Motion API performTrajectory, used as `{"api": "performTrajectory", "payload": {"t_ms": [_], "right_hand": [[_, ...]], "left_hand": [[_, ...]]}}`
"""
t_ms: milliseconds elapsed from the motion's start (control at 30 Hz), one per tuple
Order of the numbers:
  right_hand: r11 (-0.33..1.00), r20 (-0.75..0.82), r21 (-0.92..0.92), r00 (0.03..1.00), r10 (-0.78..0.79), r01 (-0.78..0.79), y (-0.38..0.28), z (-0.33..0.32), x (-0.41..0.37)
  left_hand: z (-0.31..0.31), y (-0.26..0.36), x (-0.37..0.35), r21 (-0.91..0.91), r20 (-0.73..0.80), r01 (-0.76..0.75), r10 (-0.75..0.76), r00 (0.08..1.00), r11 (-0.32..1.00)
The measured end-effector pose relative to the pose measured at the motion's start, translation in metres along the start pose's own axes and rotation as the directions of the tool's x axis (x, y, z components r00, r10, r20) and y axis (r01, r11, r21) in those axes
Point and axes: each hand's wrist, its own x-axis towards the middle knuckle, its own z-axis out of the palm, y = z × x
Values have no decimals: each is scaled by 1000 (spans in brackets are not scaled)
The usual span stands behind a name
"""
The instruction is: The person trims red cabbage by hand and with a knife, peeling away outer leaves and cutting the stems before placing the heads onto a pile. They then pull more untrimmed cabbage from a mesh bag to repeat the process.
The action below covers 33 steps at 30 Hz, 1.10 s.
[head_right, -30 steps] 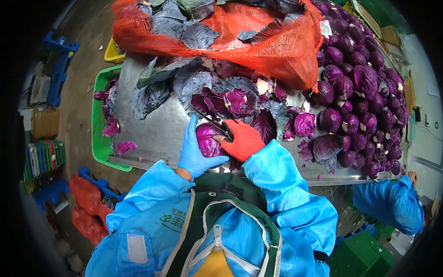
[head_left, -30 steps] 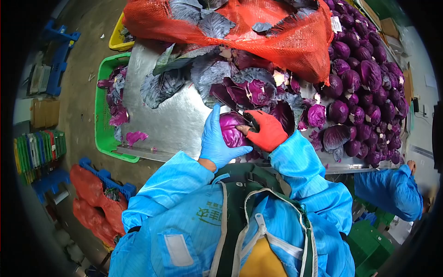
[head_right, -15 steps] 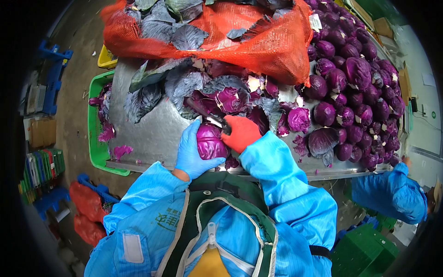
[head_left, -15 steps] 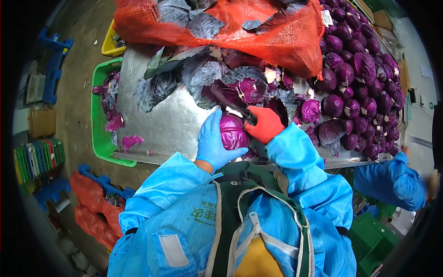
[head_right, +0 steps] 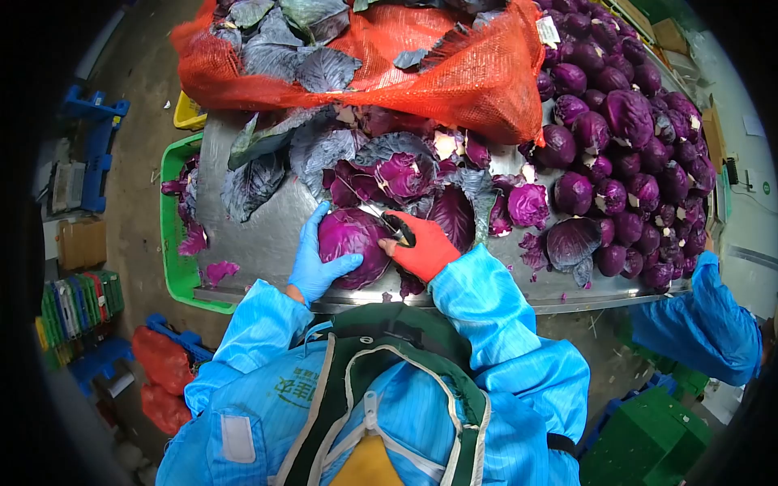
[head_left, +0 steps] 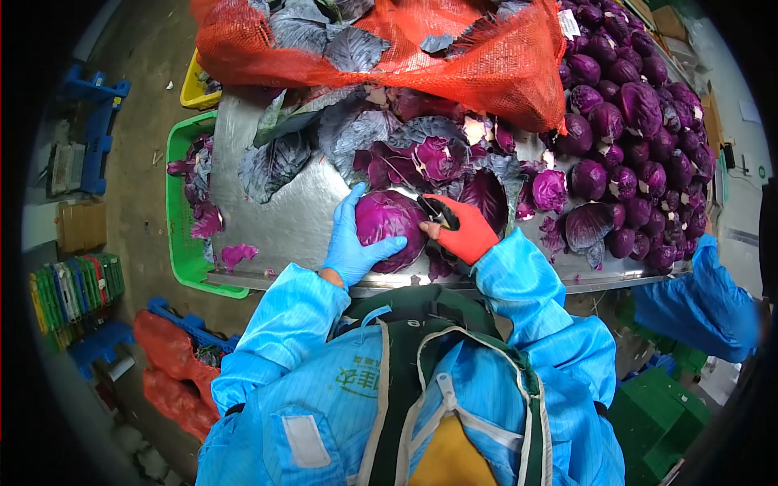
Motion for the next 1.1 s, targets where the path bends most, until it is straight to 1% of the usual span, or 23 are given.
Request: {"api": "performTrajectory", "payload": {"t_ms": [33, 67, 133, 167, 233, 267, 333, 367, 400, 433, 467, 500, 567, 600, 700, 767, 800, 867, 900, 967, 1000, 1033, 1100], "right_hand": [[999, 19, 38, 1000, -5, 4, 4, -3, 0], [999, 16, 38, 1000, -5, 4, 11, -5, 2], [994, 72, 111, 997, 5, -13, 30, -4, 3], [994, 69, 113, 998, 6, -14, 37, -4, 3], [971, 132, 234, 989, -74, 42, 45, -3, 0], [971, 132, 235, 988, -75, 43, 40, -1, -3], [992, 70, 123, 997, -37, 29, 21, 4, -8], [992, 67, 126, 997, -39, 30, 16, 6, -6], [998, 36, 19, 998, -61, 60, 12, 7, -4], [992, 7, -90, 996, -86, 86, 11, 8, -1], [991, -3, -57, 993, -120, 120, 12, 9, 1], [992, -4, -55, 993, -118, 118, 12, 8, 1], [997, 37, -53, 998, -53, 55, 12, 6, 0], [997, 43, -52, 998, -47, 49, 10, 6, 0], [992, 40, -114, 998, -57, 61, 6, 5, 4], [952, -6, -285, 993, -116, 109, 13, 9, 8], [953, -3, -284, 993, -114, 108, 15, 9, 11], [869, -7, -469, 983, -182, 157, 17, 8, 18], [869, -4, -469, 984, -180, 157, 17, 6, 21], [814, -37, -580, 998, -55, 23, 17, 0, 33], [858, -107, -514, 992, -63, -1, 37, 0, 45], [858, -108, -514, 992, -72, 6, 56, -5, 49], [933, -73, -359, 997, -13, -14, 57, -9, 52]], "left_hand": [[-1, 2, 1, 57, 25, -82, 81, 996, 995], [-2, 6, 1, 57, 27, -85, 83, 996, 995], [-4, 13, -3, 283, 142, -303, 272, 952, 910], [-5, 13, -2, 283, 145, -304, 272, 951, 910], [-8, 9, 2, 195, 157, -225, 197, 968, 955], [-10, 6, 5, 150, 144, -176, 155, 977, 973], [-17, 1, 12, 49, 139, -78, 71, 988, 996], [-18, 1, 16, -4, 136, -37, 37, 990, 999], [-19, 4, 16, -117, 155, 44, -26, 988, 992], [-20, 6, 16, -113, 158, 43, -25, 987, 993], [-20, 6, 15, -164, 170, 96, -68, 983, 982], [-20, 6, 14, -214, 185, 152, -112, 976, 965], [-17, 7, 11, -248, 175, 180, -138, 975, 952], [-15, 6, 9, -283, 165, 205, -163, 973, 937], [-11, 5, 9, -301, 159, 237, -197, 967, 924], [-10, 9, 10, -293, 158, 245, -206, 966, 924], [-9, 10, 11, -282, 158, 249, -210, 965, 927], [-6, 8, 14, -264, 149, 248, -214, 965, 932], [-5, 6, 16, -244, 139, 244, -215, 967, 938], [-3, 4, 17, -227, 132, 229, -203, 970, 947], [-3, 4, 17, -206, 128, 211, -187, 974, 955], [-4, 5, 19, -204, 124, 203, -181, 976, 958], [-8, 7, 16, -288, 138, 257, -226, 964, 922]]}}
